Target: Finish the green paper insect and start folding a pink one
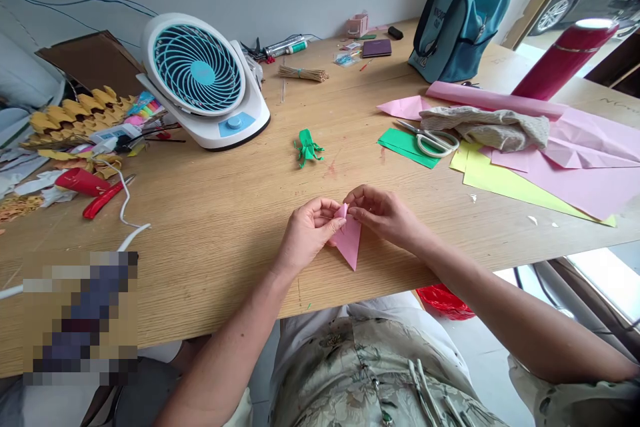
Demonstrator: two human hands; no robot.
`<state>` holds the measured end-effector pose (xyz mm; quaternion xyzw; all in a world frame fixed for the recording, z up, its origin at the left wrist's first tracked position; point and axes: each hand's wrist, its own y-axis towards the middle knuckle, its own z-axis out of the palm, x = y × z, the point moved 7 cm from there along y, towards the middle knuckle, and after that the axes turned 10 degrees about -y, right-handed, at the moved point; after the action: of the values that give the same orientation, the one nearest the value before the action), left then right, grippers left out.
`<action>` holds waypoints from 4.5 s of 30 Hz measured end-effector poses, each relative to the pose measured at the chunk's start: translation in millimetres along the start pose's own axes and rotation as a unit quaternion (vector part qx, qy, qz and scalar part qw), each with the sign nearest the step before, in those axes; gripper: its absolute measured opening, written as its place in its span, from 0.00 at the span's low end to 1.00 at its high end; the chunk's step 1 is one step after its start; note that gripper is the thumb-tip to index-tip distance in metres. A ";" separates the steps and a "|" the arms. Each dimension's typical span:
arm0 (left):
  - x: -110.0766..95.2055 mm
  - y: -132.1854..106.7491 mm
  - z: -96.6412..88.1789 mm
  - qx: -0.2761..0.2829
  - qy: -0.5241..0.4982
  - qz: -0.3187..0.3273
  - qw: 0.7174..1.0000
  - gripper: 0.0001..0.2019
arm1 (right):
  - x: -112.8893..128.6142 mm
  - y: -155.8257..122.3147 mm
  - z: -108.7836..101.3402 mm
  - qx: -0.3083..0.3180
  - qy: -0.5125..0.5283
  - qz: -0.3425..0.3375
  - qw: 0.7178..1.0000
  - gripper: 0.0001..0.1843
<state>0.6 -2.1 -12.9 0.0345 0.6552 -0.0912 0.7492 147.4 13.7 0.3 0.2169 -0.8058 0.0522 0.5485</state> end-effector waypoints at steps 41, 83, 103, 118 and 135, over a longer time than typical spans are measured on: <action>-15.3 -88.8 55.0 0.130 0.518 0.333 0.777 0.09 | 6.3 -14.2 -7.9 0.133 -0.257 0.030 0.957 0.03; -7.2 -82.3 54.3 0.163 0.556 0.260 0.773 0.21 | 1.6 -9.5 -11.1 0.192 -0.215 0.049 0.956 0.06; -6.5 -87.0 57.0 0.165 0.577 0.292 0.745 0.21 | 14.5 -14.0 -6.2 0.213 -0.305 -0.162 0.914 0.09; -7.7 -86.8 57.2 0.148 0.574 0.277 0.756 0.21 | 16.3 -19.8 -0.6 0.186 -0.374 -0.199 0.887 0.09; -9.4 -83.4 52.8 0.133 0.527 0.267 0.796 0.20 | 9.3 -15.0 -8.4 0.200 -0.192 -0.042 0.960 0.07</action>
<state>35.8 -92.2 9.4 0.3499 0.8949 0.0585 0.2708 157.9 0.1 9.8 0.3618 -0.8592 0.1464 0.3307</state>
